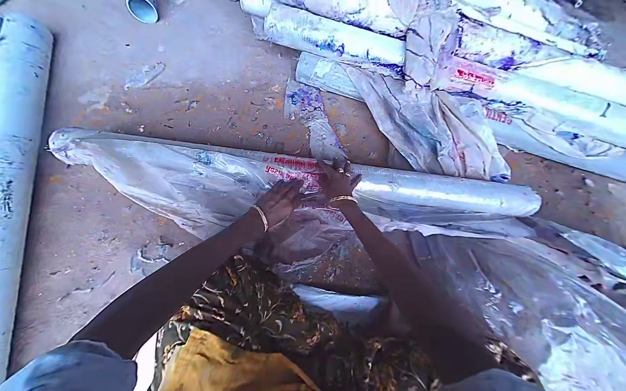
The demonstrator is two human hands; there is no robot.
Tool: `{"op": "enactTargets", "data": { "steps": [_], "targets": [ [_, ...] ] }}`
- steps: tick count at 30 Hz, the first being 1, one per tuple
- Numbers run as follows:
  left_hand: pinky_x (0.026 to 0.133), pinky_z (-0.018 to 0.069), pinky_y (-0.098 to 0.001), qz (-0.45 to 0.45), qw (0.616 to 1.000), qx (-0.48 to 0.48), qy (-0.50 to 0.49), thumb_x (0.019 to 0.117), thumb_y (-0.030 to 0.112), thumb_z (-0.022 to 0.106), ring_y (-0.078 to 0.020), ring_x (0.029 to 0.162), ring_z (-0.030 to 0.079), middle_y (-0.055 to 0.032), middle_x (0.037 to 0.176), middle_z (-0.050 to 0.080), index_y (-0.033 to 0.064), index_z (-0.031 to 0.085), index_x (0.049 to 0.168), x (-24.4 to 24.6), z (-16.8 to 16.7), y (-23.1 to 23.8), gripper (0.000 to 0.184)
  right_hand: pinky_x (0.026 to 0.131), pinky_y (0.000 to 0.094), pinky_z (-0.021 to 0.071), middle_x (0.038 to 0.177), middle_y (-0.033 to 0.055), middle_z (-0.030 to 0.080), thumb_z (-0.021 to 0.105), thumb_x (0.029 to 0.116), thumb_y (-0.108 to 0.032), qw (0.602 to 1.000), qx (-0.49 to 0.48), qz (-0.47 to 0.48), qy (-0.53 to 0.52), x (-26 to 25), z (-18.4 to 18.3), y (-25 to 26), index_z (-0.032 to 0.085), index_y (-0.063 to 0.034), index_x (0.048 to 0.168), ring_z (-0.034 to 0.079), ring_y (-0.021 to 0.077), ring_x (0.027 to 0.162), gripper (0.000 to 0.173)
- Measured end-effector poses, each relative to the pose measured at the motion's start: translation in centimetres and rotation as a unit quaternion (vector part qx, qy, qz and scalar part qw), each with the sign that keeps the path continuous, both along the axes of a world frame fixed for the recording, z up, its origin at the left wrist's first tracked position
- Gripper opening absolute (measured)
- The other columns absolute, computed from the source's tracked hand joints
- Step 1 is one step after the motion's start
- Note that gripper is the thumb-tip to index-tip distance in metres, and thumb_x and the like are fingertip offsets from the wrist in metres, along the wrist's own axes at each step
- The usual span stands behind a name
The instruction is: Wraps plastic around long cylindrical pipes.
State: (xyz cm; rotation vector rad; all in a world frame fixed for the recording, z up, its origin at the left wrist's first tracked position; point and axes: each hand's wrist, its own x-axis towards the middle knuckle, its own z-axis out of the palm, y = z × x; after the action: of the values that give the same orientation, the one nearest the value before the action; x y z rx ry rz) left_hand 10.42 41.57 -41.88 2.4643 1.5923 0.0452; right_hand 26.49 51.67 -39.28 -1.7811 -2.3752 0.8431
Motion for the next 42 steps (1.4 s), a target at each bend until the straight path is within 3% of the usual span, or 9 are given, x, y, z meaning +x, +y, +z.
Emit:
{"op": "enactTargets", "data": {
  "steps": [2,6,12,21,25,30,35,38,42],
  "targets": [
    [0.109,0.0479,-0.0512,0.036,0.995,0.066,-0.065,0.1003,-0.006,0.050,-0.0407,0.129,0.062,-0.0258,0.134,0.065,-0.0095,0.068,0.124,0.5,0.0,-0.5,0.030,0.112,0.0822,-0.0034,0.167,0.0193,0.028,0.056,0.1055,-0.023,0.999,0.047,-0.001,-0.009,-0.3,-1.4,-0.6,0.047,-0.0305,0.155,0.007,0.0498,0.156,0.051],
    [0.102,0.0515,-0.0507,0.074,0.994,-0.026,-0.082,0.1008,-0.005,0.050,-0.0393,0.123,0.065,-0.0241,0.129,0.068,-0.0071,0.065,0.126,1.6,3.2,-1.7,0.029,0.111,0.0823,-0.0052,0.170,0.0192,0.019,0.058,0.1046,-0.023,0.998,0.057,0.004,-0.014,0.3,-2.0,-1.5,0.041,-0.0320,0.159,0.000,0.0491,0.157,0.057],
    [0.114,0.0421,-0.0503,0.097,0.985,-0.083,-0.117,0.1017,-0.006,0.049,-0.0386,0.135,0.057,-0.0250,0.139,0.062,-0.0078,0.065,0.129,2.0,3.1,-4.7,0.032,0.111,0.0818,-0.0075,0.171,0.0153,0.018,0.041,0.1106,-0.039,0.994,0.093,0.063,-0.015,1.9,-2.6,-1.0,0.035,-0.0306,0.162,0.003,0.0467,0.157,0.052],
    [0.119,0.0359,-0.0502,0.126,0.970,-0.152,-0.144,0.1043,-0.002,0.043,-0.0428,0.140,0.051,-0.0306,0.145,0.055,-0.0112,0.060,0.133,3.6,4.0,-8.4,0.035,0.111,0.0824,-0.0034,0.166,0.0208,0.030,0.061,0.1029,-0.037,0.992,0.093,0.050,-0.068,0.8,-2.6,1.3,0.045,-0.0310,0.156,0.012,0.0485,0.156,0.056],
    [0.122,0.0290,-0.0502,0.047,0.962,-0.230,-0.136,0.1075,0.013,0.049,-0.0422,0.146,0.042,-0.0305,0.153,0.045,-0.0072,0.046,0.148,2.0,5.9,-7.1,0.045,0.112,0.0815,0.0048,0.161,0.0237,0.036,0.065,0.1005,-0.040,0.995,0.028,0.029,-0.095,0.0,-0.1,1.0,0.049,-0.0230,0.154,0.020,0.0474,0.154,0.058],
    [0.121,-0.0040,-0.0700,0.048,0.964,-0.042,-0.260,0.0878,0.030,0.080,-0.0310,0.160,0.009,-0.0128,0.171,0.023,0.0088,0.024,0.164,-7.1,9.4,-5.9,0.097,0.113,0.0709,0.0262,0.143,0.0304,0.055,0.062,0.1026,-0.032,0.990,0.013,0.081,-0.118,-9.3,3.9,-0.3,0.059,-0.0023,0.141,0.045,0.0486,0.140,0.048],
    [0.122,-0.0003,-0.0680,0.200,0.978,-0.047,-0.033,0.0815,0.003,0.082,-0.0328,0.160,0.009,-0.0119,0.171,0.022,0.0122,0.040,0.159,-21.4,5.9,-5.2,0.089,0.101,0.0643,0.0445,0.128,0.0323,0.063,0.057,0.1062,-0.036,0.974,0.002,0.223,-0.032,-23.7,2.0,-1.3,0.056,0.0037,0.139,0.060,0.0486,0.122,0.051],
    [0.125,0.0214,-0.0573,0.182,0.971,0.083,-0.129,0.0910,-0.008,0.064,-0.0362,0.148,0.043,-0.0203,0.149,0.056,-0.0003,0.075,0.117,-24.0,0.8,-6.0,0.029,0.103,0.0628,0.0444,0.132,0.0300,0.062,0.052,0.1072,-0.043,0.974,-0.007,0.215,-0.066,-29.0,1.0,-2.3,0.045,-0.0037,0.152,0.059,0.0465,0.125,0.060],
    [0.115,0.0431,-0.0480,0.229,0.931,0.203,-0.199,0.0950,-0.006,0.059,-0.0333,0.130,0.063,-0.0164,0.132,0.070,-0.0024,0.076,0.114,-22.2,-2.8,-9.1,0.026,0.096,0.0641,0.0461,0.128,0.0248,0.066,0.033,0.1064,-0.062,0.973,0.048,0.193,-0.118,-30.0,-0.9,-2.8,0.055,-0.0111,0.145,0.062,0.0439,0.123,0.067]
  ]
}}
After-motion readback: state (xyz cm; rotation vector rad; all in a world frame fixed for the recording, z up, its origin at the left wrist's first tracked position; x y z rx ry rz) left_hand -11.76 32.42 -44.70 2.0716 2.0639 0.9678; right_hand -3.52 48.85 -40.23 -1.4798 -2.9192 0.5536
